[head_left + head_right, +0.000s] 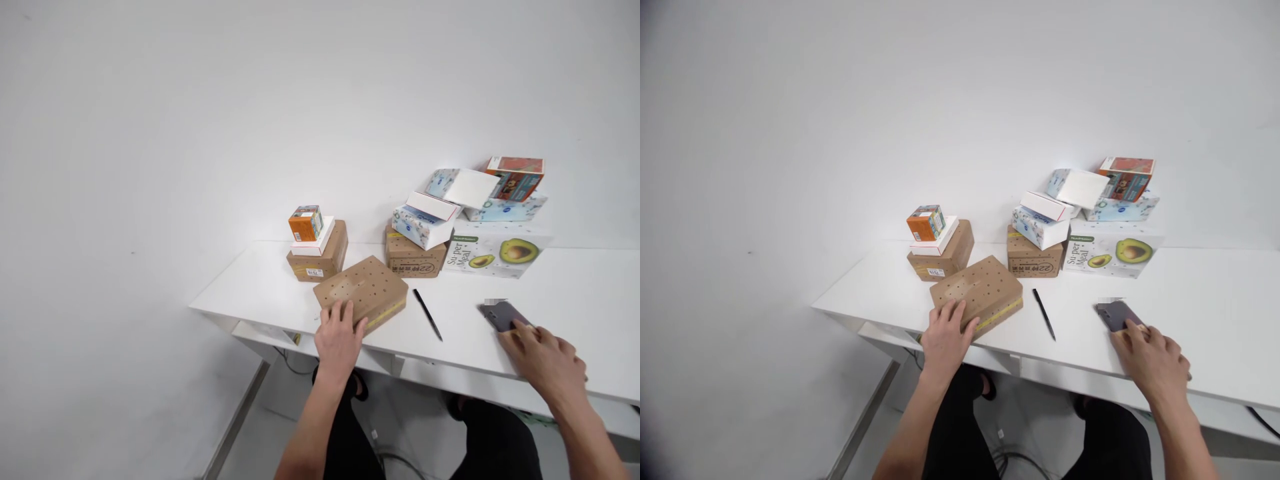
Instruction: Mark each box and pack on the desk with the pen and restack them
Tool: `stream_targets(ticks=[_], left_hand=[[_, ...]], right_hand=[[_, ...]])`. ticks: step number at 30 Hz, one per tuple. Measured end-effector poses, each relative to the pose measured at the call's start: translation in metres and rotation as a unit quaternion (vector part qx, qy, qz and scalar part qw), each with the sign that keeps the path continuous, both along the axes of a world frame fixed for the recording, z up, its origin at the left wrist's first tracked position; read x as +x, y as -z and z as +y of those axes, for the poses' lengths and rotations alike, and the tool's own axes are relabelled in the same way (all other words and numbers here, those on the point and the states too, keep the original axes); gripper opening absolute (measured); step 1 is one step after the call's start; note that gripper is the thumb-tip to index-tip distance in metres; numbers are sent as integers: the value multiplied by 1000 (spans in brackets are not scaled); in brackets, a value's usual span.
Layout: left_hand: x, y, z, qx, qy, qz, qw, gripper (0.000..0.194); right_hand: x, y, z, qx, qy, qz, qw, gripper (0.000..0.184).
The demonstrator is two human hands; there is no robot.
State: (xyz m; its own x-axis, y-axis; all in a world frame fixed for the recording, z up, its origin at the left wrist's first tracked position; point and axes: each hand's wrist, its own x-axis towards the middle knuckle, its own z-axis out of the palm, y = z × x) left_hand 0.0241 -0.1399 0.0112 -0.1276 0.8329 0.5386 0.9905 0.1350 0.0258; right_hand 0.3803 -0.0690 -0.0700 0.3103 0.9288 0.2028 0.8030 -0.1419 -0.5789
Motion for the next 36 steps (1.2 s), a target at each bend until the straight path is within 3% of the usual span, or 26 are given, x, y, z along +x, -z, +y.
stream_targets(ticks=[5,13,18,21,25,28,33,36], left_hand=[[14,-3,18,-21,-47,-18,999,33],[24,-4,60,-13,-74,-44,996,29],[23,6,88,8,-19,-56,998,29],[24,15,112,28,55,-66,996,30],[25,27,145,31,174,-98,979,45],[21,32,160,18,211,-121,970,56],[12,35,154,-2,229,-151,962,61],[15,46,133,28,209,-170,963,51]], right_hand=[[5,4,0,-69,8,-136,988,54],[5,11,-4,-45,1,-188,981,54],[-1,7,-8,-20,7,-216,976,53],[-2,8,-8,-14,9,-223,975,54],[-2,10,-8,-8,12,-235,972,52],[-1,13,-8,-1,14,-245,969,51],[1,15,0,2,21,-232,973,48],[-6,-10,18,59,6,-228,972,52]])
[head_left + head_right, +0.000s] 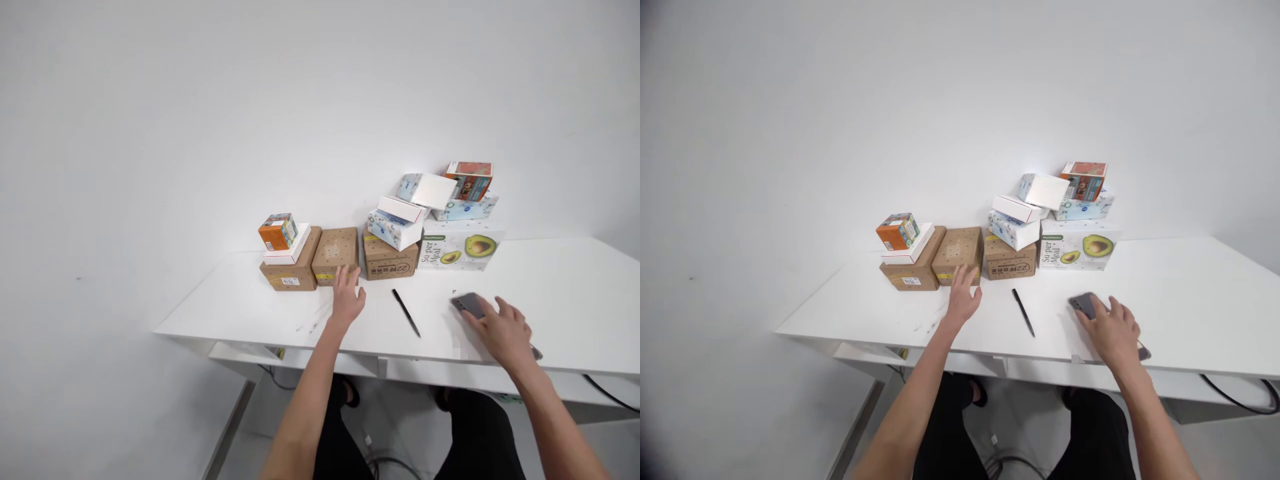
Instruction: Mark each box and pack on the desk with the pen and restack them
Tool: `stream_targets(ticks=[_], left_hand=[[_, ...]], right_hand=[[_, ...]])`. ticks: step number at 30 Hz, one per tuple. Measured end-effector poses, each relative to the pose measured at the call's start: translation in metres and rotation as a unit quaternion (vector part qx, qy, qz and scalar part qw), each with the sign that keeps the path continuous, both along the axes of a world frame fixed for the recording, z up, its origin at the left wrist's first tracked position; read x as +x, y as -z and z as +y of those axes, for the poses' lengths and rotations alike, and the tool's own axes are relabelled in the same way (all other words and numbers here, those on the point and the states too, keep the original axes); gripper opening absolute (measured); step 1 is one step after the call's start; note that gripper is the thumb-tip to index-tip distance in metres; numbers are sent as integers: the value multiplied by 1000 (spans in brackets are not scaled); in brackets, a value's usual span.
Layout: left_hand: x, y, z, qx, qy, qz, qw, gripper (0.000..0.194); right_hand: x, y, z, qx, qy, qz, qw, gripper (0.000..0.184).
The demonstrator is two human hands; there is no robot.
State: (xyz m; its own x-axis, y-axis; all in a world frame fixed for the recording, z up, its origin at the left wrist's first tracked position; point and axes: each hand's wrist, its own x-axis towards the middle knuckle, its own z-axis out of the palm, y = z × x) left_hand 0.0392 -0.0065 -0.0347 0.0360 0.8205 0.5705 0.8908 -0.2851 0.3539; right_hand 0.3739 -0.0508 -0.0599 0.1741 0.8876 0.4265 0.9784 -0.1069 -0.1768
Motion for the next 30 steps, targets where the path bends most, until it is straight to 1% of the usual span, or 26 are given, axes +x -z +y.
stream_targets(ticks=[2,3,4,5,7,8,9,11,13,16,19,21,23,26,27,28,29,30], left_hand=[[8,14,-18,7,-1,-3,1000,44],[12,23,-28,5,2,-2,1000,43],[17,32,-37,0,3,-2,1000,42],[21,40,-46,-2,4,0,1000,42],[27,54,-61,-6,4,4,1000,42],[29,59,-66,-5,4,7,1000,41],[31,61,-69,-2,4,8,1000,40],[31,63,-72,9,6,8,1000,39],[31,60,-72,19,15,4,1000,38],[31,56,-71,22,27,-7,999,40],[31,54,-72,25,27,-21,999,41],[31,54,-73,27,26,-24,999,41],[31,54,-74,25,27,-25,999,41],[31,53,-74,18,31,-32,999,40],[31,53,-73,17,36,-41,998,40],[30,52,-73,16,43,-56,997,39],[30,52,-72,17,50,-82,995,37],[29,51,-72,17,55,-121,991,34]], right_hand=[[-11,-35,20,93,-63,-18,993,55],[-18,-57,31,147,-89,-25,985,56],[-26,-80,44,182,-117,-38,976,57],[-33,-104,57,218,-127,-44,967,59],[-46,-146,85,231,-140,-67,960,67],[-51,-164,99,227,-148,-80,959,71],[-55,-178,113,222,-154,-92,958,75],[-59,-196,137,205,-167,-109,958,78],[-59,-203,156,182,-185,-116,959,73],[-56,-202,171,162,-210,-107,958,66],[-54,-201,173,175,-210,-93,957,65],[-54,-205,166,197,-204,-87,955,65],[-54,-213,150,244,-193,-69,948,65],[-57,-222,107,322,-177,-31,929,63],[-59,-221,88,341,-175,-19,923,62],[-61,-216,69,352,-177,-13,919,61],[-64,-206,48,381,-184,-14,906,62],[-68,-193,28,380,-210,-27,901,64]])
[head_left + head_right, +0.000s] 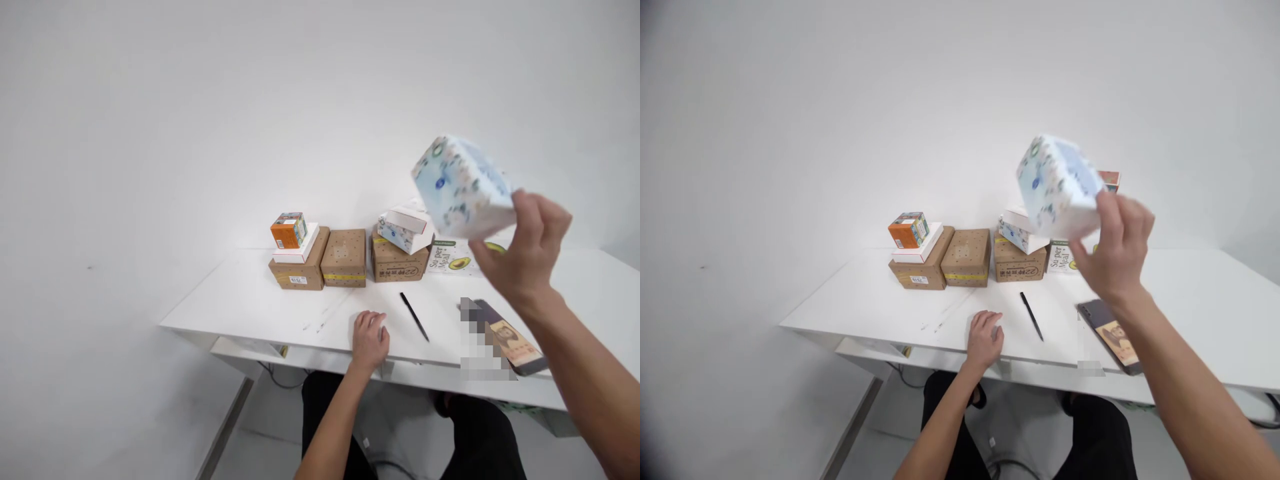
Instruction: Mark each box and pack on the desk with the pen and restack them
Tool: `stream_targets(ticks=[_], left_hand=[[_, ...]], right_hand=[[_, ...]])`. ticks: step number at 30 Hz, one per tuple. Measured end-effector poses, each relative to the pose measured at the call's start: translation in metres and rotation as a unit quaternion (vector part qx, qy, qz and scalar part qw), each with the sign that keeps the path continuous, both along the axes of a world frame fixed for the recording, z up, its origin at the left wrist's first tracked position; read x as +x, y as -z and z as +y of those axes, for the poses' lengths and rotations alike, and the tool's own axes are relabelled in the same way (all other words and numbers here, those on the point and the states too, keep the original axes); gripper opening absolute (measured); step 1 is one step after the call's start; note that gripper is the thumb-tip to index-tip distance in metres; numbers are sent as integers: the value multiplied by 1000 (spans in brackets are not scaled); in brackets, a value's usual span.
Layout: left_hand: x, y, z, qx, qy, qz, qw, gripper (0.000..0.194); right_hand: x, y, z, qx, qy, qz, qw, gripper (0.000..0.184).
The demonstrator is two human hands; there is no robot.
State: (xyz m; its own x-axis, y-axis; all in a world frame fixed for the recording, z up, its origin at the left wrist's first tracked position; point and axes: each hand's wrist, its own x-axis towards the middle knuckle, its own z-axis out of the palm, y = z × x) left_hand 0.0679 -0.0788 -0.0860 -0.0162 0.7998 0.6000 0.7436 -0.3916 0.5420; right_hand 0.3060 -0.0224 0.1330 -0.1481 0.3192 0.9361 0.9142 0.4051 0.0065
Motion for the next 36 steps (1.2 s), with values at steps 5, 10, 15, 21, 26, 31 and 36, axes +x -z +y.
stream_targets(ticks=[5,10,15,21,26,31,36], left_hand=[[-10,0,-14,-37,-67,-350,934,25],[-23,-3,-46,-97,-109,-553,820,34],[-28,-14,-65,-169,-58,-549,817,45],[-22,-14,-80,-238,-56,-491,836,53],[-13,-17,-89,-291,-26,-523,801,55],[-12,-20,-93,-266,-11,-544,796,52],[-17,-9,-98,-182,-4,-504,845,56]], right_hand=[[-31,109,-79,-122,-140,-38,982,42],[-74,197,-109,-283,-160,-78,942,59],[-94,212,-118,-343,-252,-27,905,66],[-93,202,-127,-440,-283,302,797,48],[-108,205,-136,-484,-304,358,739,40],[-120,199,-146,-484,-308,429,698,28],[-118,190,-148,-465,-325,474,674,22]])
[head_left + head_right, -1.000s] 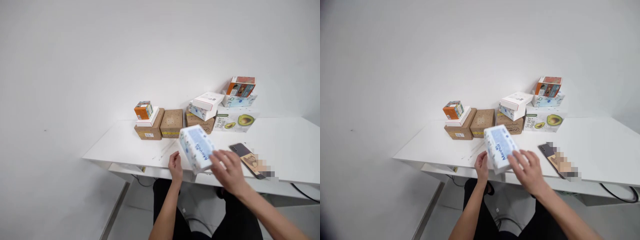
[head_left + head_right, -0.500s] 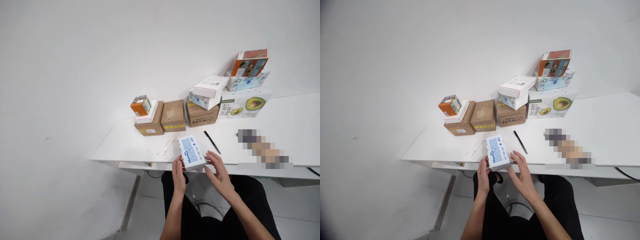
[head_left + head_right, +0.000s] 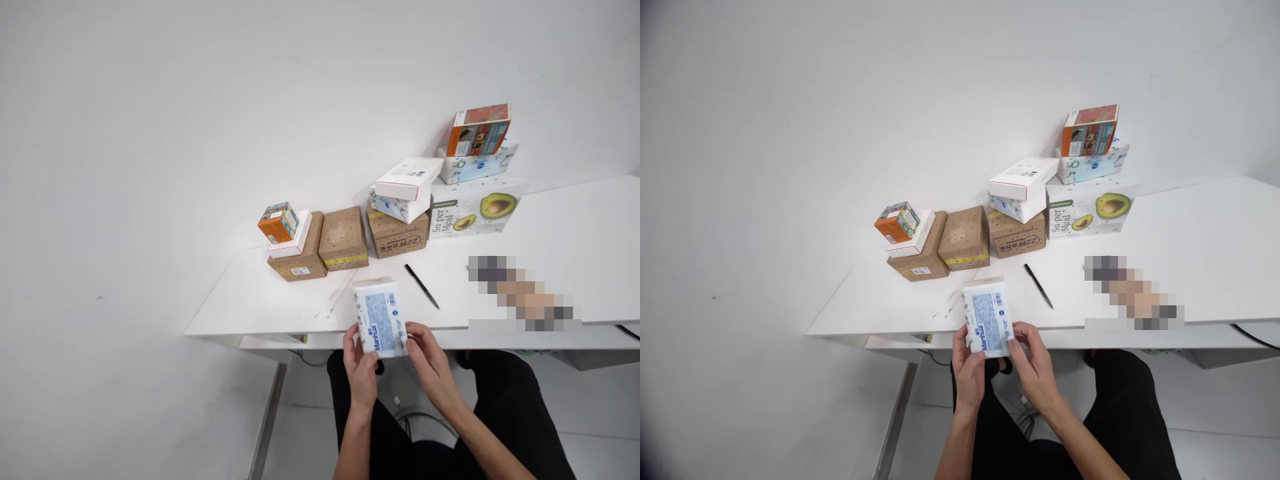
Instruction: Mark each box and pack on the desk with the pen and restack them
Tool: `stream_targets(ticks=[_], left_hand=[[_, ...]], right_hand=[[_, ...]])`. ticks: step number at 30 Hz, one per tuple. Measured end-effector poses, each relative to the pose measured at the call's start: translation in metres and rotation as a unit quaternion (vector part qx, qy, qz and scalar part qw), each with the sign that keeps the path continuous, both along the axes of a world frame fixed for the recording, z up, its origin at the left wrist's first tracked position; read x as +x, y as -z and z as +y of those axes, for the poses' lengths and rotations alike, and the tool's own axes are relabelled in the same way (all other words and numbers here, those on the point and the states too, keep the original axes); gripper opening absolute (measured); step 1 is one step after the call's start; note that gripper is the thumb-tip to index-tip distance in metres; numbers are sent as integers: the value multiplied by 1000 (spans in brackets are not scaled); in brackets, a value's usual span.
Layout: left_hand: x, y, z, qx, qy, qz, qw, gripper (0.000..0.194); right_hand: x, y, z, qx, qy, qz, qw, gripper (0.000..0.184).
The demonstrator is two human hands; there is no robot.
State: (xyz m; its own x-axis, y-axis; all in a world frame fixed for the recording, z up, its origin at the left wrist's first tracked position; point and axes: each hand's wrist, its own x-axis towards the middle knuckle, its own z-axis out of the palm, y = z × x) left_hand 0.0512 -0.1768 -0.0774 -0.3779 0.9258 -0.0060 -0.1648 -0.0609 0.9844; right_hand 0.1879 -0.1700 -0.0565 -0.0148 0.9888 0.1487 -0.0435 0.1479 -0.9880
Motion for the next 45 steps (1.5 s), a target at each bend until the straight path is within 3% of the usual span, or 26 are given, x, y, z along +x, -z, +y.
stream_targets(ticks=[4,8,11,15,20,23,26,30,34,38,45], left_hand=[[-8,-2,6,99,-48,102,989,50],[-24,-20,21,186,-73,270,942,48],[-35,-34,37,191,-42,369,909,50],[-40,-38,55,151,25,408,900,53],[-31,-21,55,143,53,383,911,55],[-24,-10,48,115,8,253,961,59],[-23,-6,44,22,-47,112,992,53],[-25,-12,45,-50,-39,95,993,54],[-27,-16,44,2,-29,92,995,55],[-27,-11,40,44,-52,43,997,36],[-29,4,35,10,-90,28,995,30]], right_hand=[[1,-7,8,16,-24,4,1000,23],[-2,-10,25,0,-20,0,1000,26],[-4,-3,40,-36,-13,14,999,33],[1,16,53,-62,61,-56,995,48],[14,21,57,7,143,-148,979,55],[19,19,61,59,141,-154,976,53],[20,18,66,55,99,-124,986,53],[16,13,69,15,76,-78,994,48],[12,6,69,24,59,-34,997,35],[12,8,65,8,61,-42,997,30],[13,12,61,-56,95,-109,988,40]])
